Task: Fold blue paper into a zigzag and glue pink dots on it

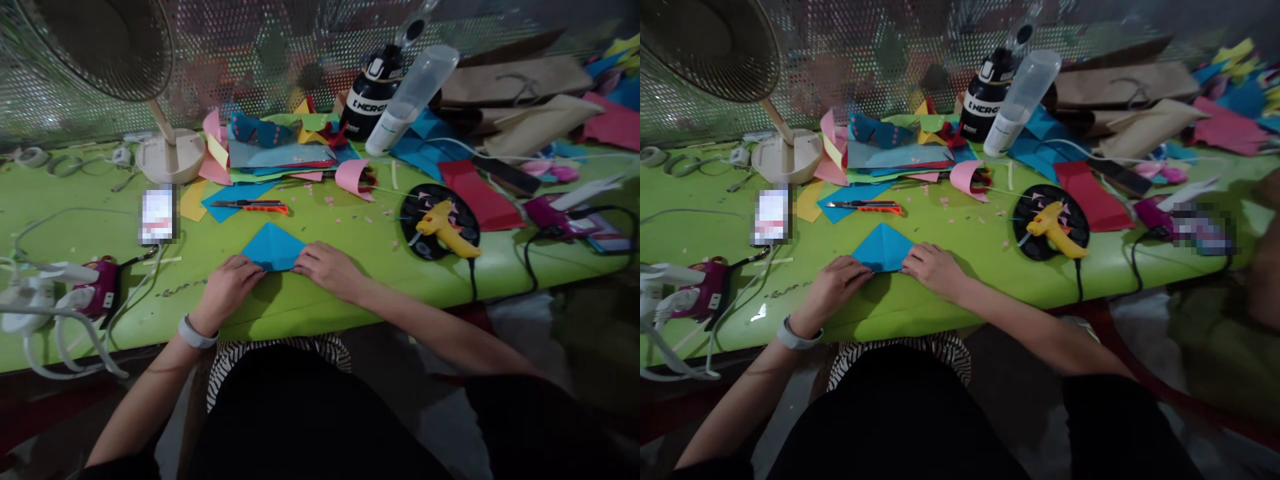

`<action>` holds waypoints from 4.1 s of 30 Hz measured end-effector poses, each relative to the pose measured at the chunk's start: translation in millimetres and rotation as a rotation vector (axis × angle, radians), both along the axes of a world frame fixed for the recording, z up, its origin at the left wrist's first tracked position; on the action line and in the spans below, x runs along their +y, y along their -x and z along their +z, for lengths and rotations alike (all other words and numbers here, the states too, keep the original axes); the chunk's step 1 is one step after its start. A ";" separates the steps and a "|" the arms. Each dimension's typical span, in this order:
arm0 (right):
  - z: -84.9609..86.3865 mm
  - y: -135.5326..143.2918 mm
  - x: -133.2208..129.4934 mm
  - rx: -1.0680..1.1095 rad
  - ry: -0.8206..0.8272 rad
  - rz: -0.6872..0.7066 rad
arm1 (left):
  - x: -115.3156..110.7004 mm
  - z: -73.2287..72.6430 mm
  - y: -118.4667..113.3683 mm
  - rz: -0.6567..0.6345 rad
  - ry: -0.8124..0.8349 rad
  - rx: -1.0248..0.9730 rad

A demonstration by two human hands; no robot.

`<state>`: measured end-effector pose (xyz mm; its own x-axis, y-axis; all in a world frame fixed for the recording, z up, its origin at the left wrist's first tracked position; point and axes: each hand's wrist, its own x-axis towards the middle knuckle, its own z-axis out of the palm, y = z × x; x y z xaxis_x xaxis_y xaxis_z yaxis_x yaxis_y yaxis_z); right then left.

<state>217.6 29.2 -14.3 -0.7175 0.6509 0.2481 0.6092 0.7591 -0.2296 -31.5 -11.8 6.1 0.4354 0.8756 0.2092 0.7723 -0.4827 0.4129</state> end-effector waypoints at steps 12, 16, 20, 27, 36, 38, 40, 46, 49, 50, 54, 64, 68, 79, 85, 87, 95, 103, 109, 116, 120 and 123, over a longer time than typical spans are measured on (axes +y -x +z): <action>26.6 12.7 28.2 0.003 0.557 -0.171 | 1.6 6.7 -23.7 0.185 -0.089 0.261; 25.6 12.8 27.8 0.014 0.557 -0.178 | -13.6 -7.9 -45.3 0.059 -0.122 0.319; 26.8 11.4 29.2 0.016 0.553 -0.167 | -20.1 -19.5 -51.6 0.058 -0.087 0.339; 26.3 -3.9 41.0 -0.019 0.583 -0.138 | -19.6 -22.6 -48.7 0.048 -0.073 0.325; 32.7 2.0 37.3 -0.058 0.520 -0.159 | -18.7 -24.1 -48.8 0.037 -0.094 0.305; 33.1 -2.5 37.5 -0.079 0.497 -0.157 | -18.4 -24.1 -48.6 0.038 -0.094 0.323; 32.8 -12.1 38.5 -0.097 0.494 -0.177 | -18.3 -24.1 -48.5 0.041 -0.103 0.340; 27.4 -47.1 40.4 -0.073 0.506 -0.295 | -17.4 -25.3 -47.7 0.042 -0.126 0.358; 26.5 -63.4 41.9 -0.099 0.508 -0.329 | -16.6 -25.9 -47.2 0.045 -0.139 0.348; 27.9 -68.5 42.4 -0.115 0.520 -0.337 | -16.3 -26.0 -47.1 0.046 -0.142 0.346; 41.2 -75.0 38.0 -0.117 0.439 -0.432 | -15.9 -26.4 -47.1 0.042 -0.146 0.345; -2.9 19.3 -23.2 -0.055 0.067 -0.067 | -15.4 -28.1 -44.6 0.016 -0.147 0.380; -14.2 17.4 -28.8 -0.059 0.056 -0.091 | -15.0 -28.3 -44.2 0.015 -0.160 0.377; -13.3 16.1 -32.9 -0.100 0.054 -0.110 | -16.2 -30.4 -45.9 0.025 -0.147 0.368; -15.3 12.9 -36.1 -0.077 0.056 -0.082 | -23.3 -24.1 -50.0 0.044 -0.052 0.390; -16.7 12.5 -36.8 -0.070 0.056 -0.080 | -25.3 -23.0 -50.8 0.062 -0.025 0.393; -17.7 11.6 -38.3 -0.094 0.066 -0.071 | -30.7 -19.6 -54.9 0.130 0.016 0.392; -17.6 12.8 -38.6 -0.111 0.053 -0.084 | -32.2 -16.2 -57.3 0.168 0.068 0.394; -16.2 10.1 -38.9 -0.127 0.069 -0.087 | -34.0 -16.6 -49.3 0.190 0.055 0.370; -16.3 -18.5 -42.8 -0.150 0.070 -0.234 | -43.5 -13.0 -16.3 0.242 -0.012 0.361; -16.1 -32.2 -45.0 -0.172 0.056 -0.300 | -48.2 -15.3 2.1 0.233 -0.062 0.360; -14.4 -35.0 -45.2 -0.197 0.054 -0.309 | -53.7 -17.4 21.4 0.218 -0.082 0.363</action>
